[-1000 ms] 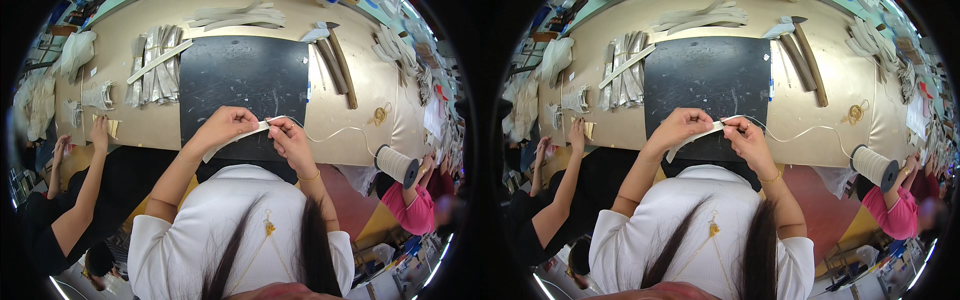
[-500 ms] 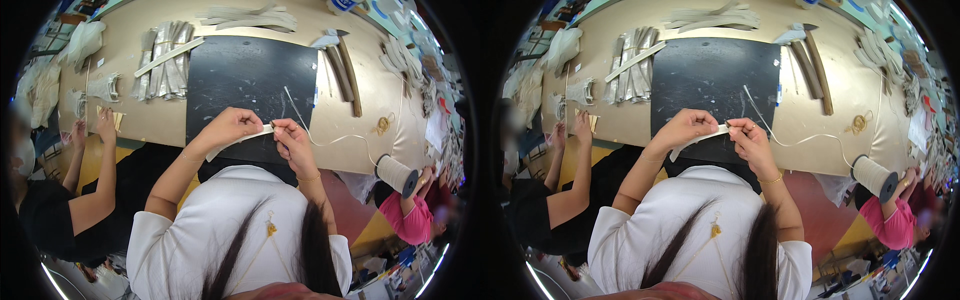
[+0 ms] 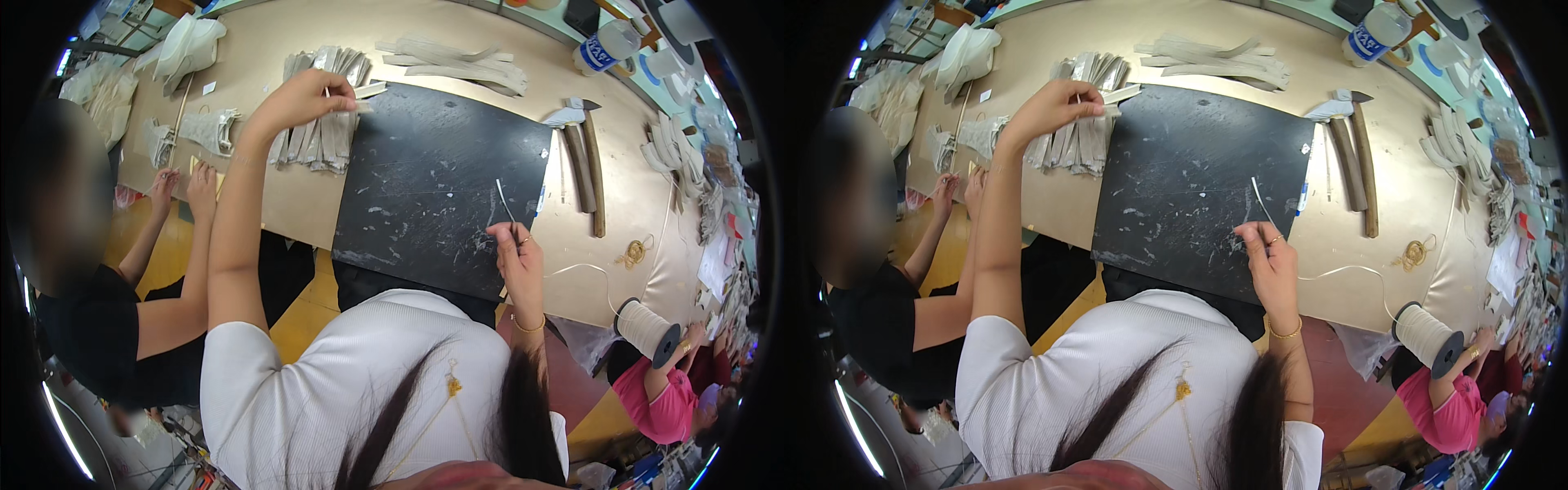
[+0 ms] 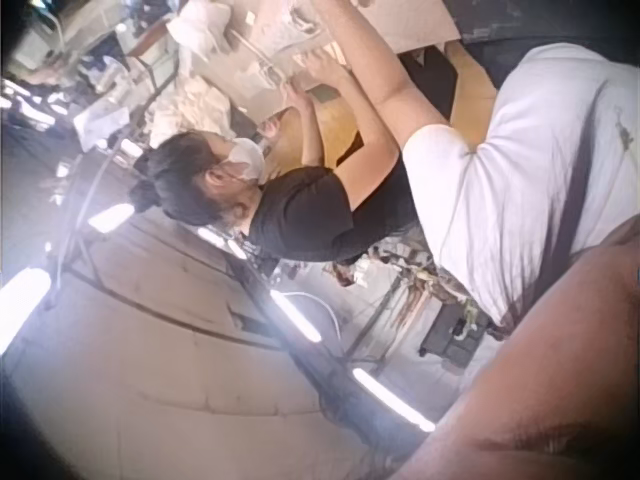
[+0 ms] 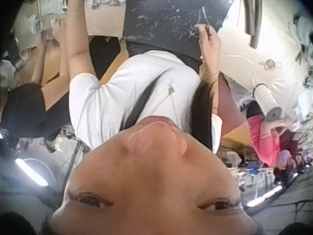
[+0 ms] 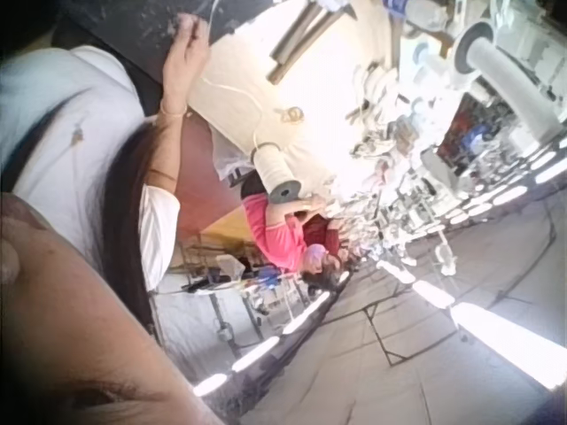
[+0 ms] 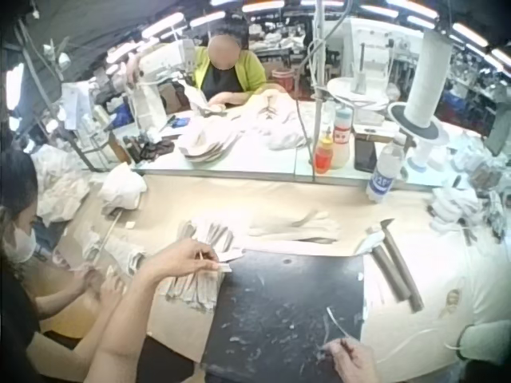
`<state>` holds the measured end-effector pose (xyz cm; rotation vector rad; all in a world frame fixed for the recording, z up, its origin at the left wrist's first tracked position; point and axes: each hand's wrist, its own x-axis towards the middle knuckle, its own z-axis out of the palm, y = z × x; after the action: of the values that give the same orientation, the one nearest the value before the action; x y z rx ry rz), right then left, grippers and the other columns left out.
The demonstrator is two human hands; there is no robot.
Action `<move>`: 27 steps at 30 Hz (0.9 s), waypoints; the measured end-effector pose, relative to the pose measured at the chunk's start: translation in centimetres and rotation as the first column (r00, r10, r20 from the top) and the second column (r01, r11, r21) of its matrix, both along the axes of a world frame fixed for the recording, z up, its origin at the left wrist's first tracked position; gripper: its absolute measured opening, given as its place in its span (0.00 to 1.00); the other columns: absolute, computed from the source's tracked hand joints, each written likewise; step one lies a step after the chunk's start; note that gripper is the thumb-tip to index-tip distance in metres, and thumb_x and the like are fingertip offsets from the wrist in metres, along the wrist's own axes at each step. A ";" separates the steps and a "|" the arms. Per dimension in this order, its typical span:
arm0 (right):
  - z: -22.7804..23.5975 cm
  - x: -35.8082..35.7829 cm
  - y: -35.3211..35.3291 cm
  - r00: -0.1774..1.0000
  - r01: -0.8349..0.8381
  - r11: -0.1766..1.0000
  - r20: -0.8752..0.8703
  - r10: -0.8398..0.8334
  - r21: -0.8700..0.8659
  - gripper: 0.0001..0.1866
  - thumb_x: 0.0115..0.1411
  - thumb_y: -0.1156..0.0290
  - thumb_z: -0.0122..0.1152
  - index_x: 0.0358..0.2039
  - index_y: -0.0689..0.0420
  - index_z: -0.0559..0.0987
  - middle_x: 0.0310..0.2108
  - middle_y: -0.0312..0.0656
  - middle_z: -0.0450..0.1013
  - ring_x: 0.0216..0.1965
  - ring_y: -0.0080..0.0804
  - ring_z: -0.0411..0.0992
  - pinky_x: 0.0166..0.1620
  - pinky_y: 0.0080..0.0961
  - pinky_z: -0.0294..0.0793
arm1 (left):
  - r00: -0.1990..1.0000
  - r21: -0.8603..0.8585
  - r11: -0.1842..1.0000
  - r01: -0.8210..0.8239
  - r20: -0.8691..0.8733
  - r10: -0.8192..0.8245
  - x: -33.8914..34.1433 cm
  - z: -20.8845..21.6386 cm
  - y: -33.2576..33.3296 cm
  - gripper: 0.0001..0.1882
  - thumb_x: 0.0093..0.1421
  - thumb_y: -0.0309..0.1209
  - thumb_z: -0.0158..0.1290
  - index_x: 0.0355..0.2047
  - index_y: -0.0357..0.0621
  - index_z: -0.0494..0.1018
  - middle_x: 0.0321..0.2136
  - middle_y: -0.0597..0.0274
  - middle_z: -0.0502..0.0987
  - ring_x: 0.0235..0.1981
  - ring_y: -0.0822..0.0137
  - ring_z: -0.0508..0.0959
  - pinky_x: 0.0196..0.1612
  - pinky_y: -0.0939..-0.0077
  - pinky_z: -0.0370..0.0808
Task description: The person wraps a white string around a long, narrow fabric strip using a small tool to press the string into place. The person repeats this process on multiple fabric strips, placing finished pieces on the table.
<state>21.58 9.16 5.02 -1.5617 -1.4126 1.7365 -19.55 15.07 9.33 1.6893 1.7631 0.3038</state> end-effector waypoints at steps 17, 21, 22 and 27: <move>-4.1 1.3 1.8 0.833 -0.385 0.742 0.553 0.023 0.549 0.10 0.62 0.72 0.67 0.37 0.63 0.76 0.34 0.49 0.72 0.36 0.49 0.74 0.41 0.38 0.73 | 0.946 0.428 0.903 0.040 -0.308 0.104 9.1 -12.6 12.0 0.10 0.52 0.34 0.63 0.32 0.41 0.83 0.37 0.45 0.80 0.44 0.46 0.80 0.48 0.53 0.78; -4.4 1.7 1.9 0.827 -0.390 0.726 0.562 0.006 0.567 0.08 0.64 0.74 0.64 0.38 0.63 0.76 0.34 0.50 0.74 0.35 0.48 0.74 0.41 0.37 0.73 | 0.946 0.458 0.889 -0.011 -0.284 0.158 9.9 -13.3 11.4 0.09 0.54 0.33 0.62 0.32 0.40 0.81 0.35 0.45 0.81 0.42 0.47 0.81 0.47 0.55 0.76; -4.4 1.8 2.0 0.832 -0.369 0.742 0.555 -0.005 0.560 0.07 0.65 0.74 0.64 0.38 0.63 0.76 0.34 0.50 0.74 0.34 0.48 0.74 0.41 0.36 0.74 | 0.951 0.426 0.904 -0.023 -0.271 0.152 10.2 -12.8 11.4 0.08 0.55 0.32 0.61 0.32 0.40 0.81 0.34 0.45 0.82 0.41 0.47 0.82 0.47 0.55 0.76; -3.7 2.4 2.2 0.863 -0.289 0.823 0.505 0.004 0.489 0.09 0.64 0.75 0.64 0.41 0.65 0.76 0.33 0.49 0.77 0.32 0.43 0.75 0.41 0.33 0.74 | 0.974 0.344 0.939 -0.022 -0.206 0.098 11.2 -13.1 11.4 0.05 0.55 0.27 0.55 0.28 0.42 0.81 0.31 0.48 0.82 0.38 0.46 0.82 0.43 0.53 0.76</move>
<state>23.97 11.39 1.35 -1.6238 -2.1012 0.8664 -8.36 26.42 -3.73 1.9759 2.0182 0.4885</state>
